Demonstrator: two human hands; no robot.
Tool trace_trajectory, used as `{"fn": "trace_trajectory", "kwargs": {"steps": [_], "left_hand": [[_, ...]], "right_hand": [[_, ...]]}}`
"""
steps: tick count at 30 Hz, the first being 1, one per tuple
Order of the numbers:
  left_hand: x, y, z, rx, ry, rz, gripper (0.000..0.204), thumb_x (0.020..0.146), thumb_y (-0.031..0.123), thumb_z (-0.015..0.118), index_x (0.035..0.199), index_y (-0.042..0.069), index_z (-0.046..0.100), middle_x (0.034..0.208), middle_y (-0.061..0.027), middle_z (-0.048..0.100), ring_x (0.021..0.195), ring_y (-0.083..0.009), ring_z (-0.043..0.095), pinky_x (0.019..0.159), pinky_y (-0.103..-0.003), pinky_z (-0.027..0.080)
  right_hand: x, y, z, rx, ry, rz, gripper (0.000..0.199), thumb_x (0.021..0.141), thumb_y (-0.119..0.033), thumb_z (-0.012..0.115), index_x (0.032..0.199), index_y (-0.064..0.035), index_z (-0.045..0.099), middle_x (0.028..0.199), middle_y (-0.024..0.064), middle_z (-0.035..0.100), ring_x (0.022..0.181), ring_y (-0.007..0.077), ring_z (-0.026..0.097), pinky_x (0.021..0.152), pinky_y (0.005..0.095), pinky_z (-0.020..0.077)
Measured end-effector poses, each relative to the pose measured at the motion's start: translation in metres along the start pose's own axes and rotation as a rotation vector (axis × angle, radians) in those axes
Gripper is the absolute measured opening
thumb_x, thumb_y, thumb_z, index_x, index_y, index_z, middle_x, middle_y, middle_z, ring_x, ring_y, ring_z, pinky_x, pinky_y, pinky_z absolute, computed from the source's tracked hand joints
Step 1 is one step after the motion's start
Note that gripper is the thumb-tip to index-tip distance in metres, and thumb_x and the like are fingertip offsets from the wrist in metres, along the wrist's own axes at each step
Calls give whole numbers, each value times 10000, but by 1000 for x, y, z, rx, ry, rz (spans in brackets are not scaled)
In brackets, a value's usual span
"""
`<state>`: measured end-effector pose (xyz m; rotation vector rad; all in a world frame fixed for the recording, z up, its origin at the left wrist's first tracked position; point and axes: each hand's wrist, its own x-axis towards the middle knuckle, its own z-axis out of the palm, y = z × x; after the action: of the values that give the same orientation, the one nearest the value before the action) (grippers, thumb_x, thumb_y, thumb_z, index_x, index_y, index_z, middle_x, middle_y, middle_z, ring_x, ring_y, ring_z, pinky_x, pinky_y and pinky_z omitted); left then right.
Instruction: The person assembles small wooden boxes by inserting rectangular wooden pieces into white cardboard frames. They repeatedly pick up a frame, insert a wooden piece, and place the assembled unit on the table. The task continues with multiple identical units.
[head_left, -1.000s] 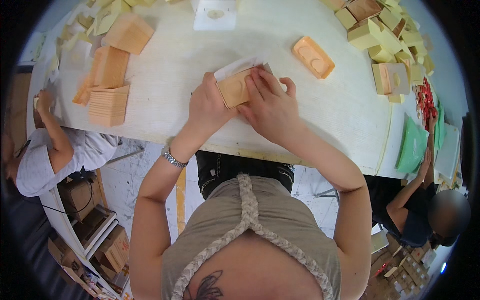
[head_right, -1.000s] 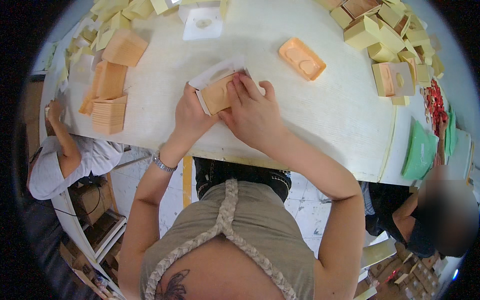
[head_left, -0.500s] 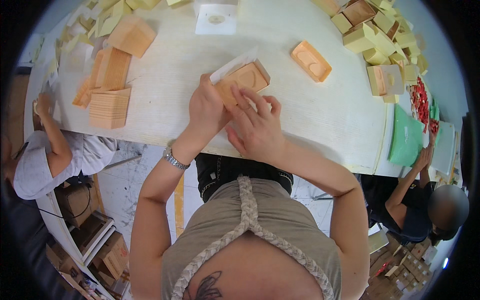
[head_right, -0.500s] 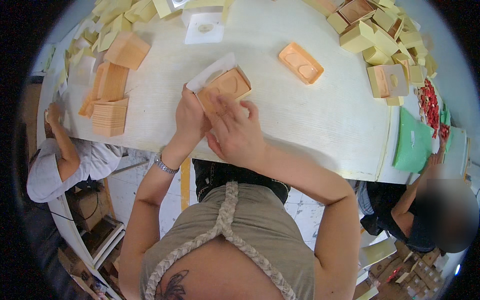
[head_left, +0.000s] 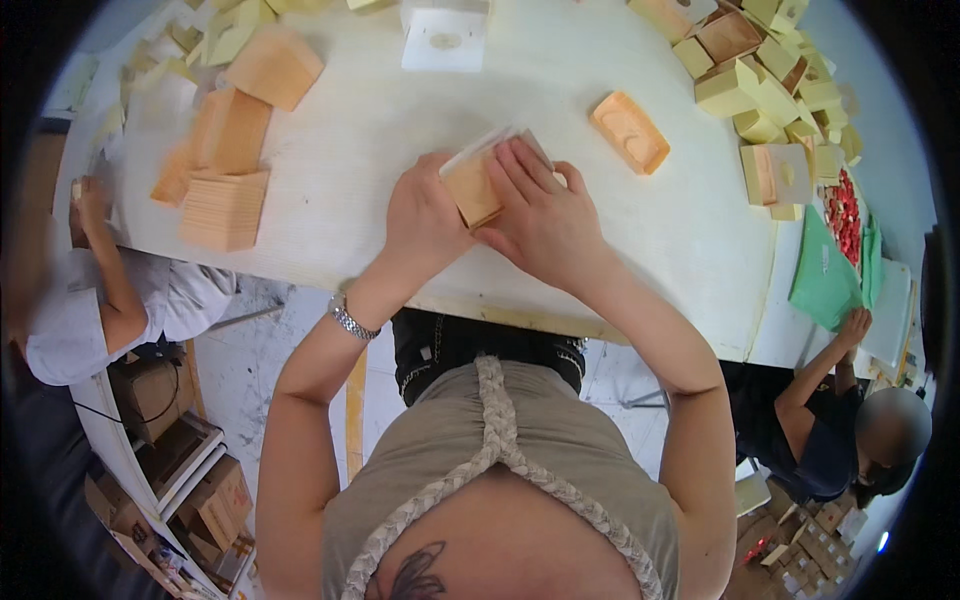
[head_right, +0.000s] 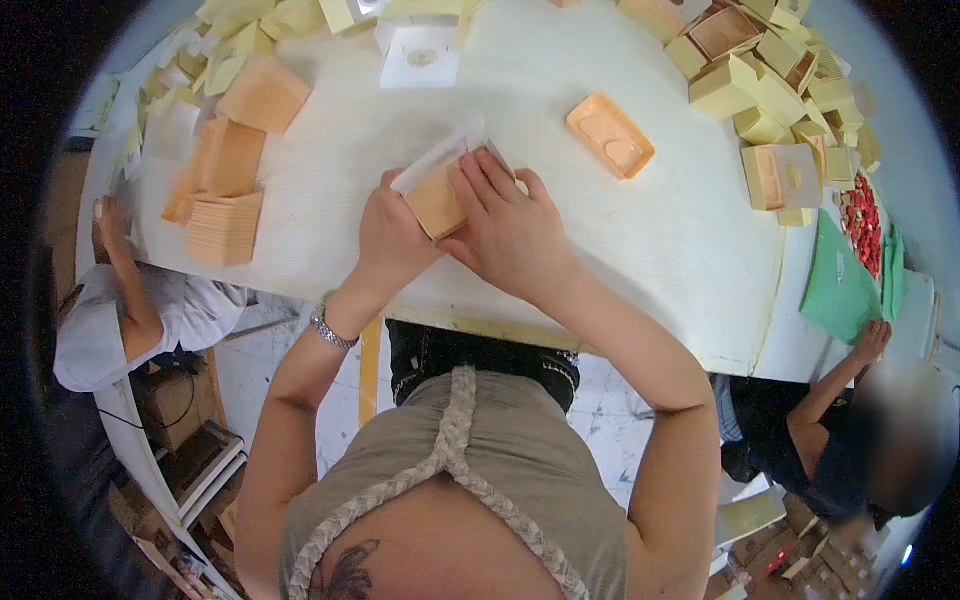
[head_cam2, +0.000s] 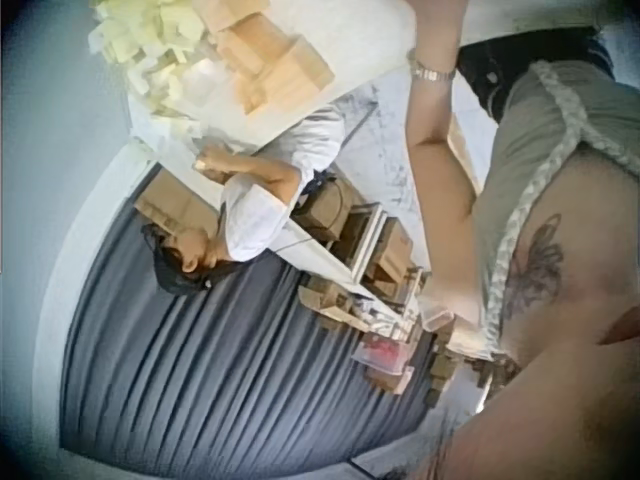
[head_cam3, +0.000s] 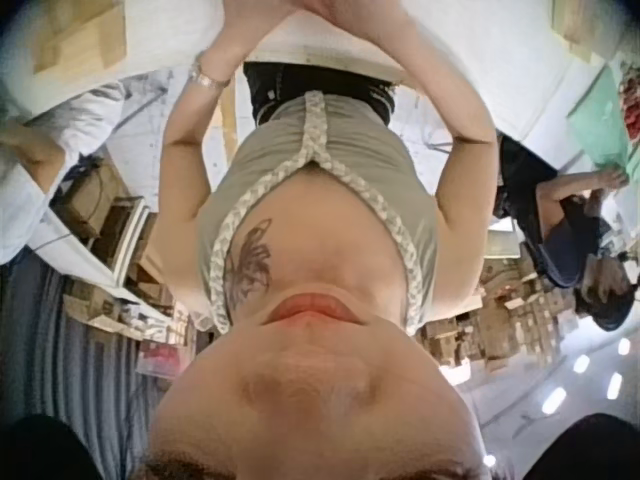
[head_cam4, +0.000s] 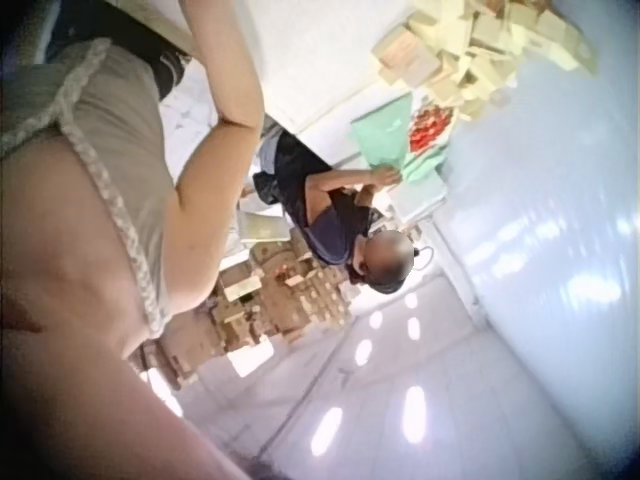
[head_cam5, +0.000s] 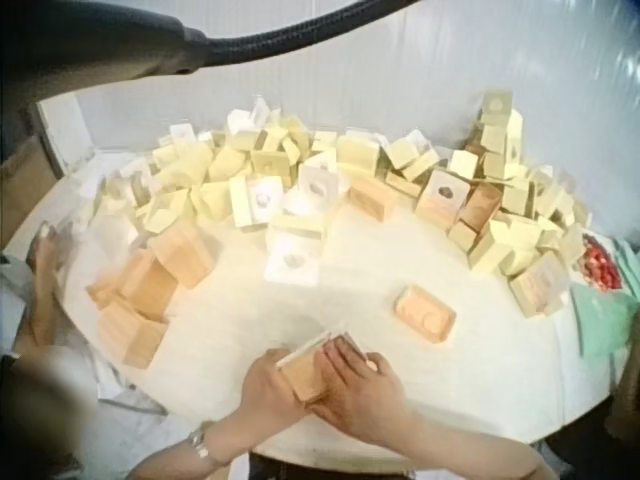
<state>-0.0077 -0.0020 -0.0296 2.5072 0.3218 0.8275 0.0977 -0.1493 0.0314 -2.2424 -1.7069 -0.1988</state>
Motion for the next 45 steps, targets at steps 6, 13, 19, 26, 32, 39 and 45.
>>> {"fn": "trace_trajectory", "kwargs": {"steps": [6,13,19,26,32,39,45], "left_hand": [[25,23,-29,-78,-343,-170,784,618,259,872,1237,-25,484,1154,-203,561,1074,-373,542,934,-456,433],[171,-18,-65,165,-215,115,626,746,-18,627,1353,90,518,1276,-160,559,1219,-348,504,1024,-478,407],[234,-63,8,562,-242,466,205,832,55,579,1020,107,644,1085,-70,654,1017,-277,627,790,-430,525],[153,-35,-31,531,-271,-309,213,893,271,560,943,80,639,854,-162,691,788,-345,675,694,-467,530],[51,-28,-35,54,161,-472,310,912,198,531,1159,43,635,989,-165,688,947,-328,633,800,-429,499],[19,-10,-32,-216,99,-582,607,850,126,570,1435,57,423,1192,-139,612,967,-304,600,879,-395,485],[13,9,-36,-77,-13,-513,767,776,110,670,1452,15,321,1315,-199,497,1120,-342,556,949,-399,466]], "right_hand": [[-40,36,17,107,208,-178,307,740,-132,714,1039,-65,695,1155,74,687,1089,209,593,817,348,452],[7,92,-10,-77,417,-41,252,675,-72,719,926,-52,702,1018,68,707,977,233,605,773,350,456],[-1,122,-48,-223,439,205,139,739,-92,728,870,-86,682,906,75,650,943,264,573,778,388,432],[-48,124,-15,-171,247,280,82,741,-75,723,795,-112,675,765,18,621,842,226,576,765,377,405],[-25,134,-26,151,0,437,125,712,-107,783,752,-112,665,744,28,608,781,235,586,735,374,417],[-18,128,-51,590,454,550,202,811,-158,775,858,-18,638,906,121,676,818,201,641,790,320,504],[-65,75,-22,706,-71,705,394,909,-224,692,1250,-40,622,1027,166,668,848,234,655,790,301,514]]}}
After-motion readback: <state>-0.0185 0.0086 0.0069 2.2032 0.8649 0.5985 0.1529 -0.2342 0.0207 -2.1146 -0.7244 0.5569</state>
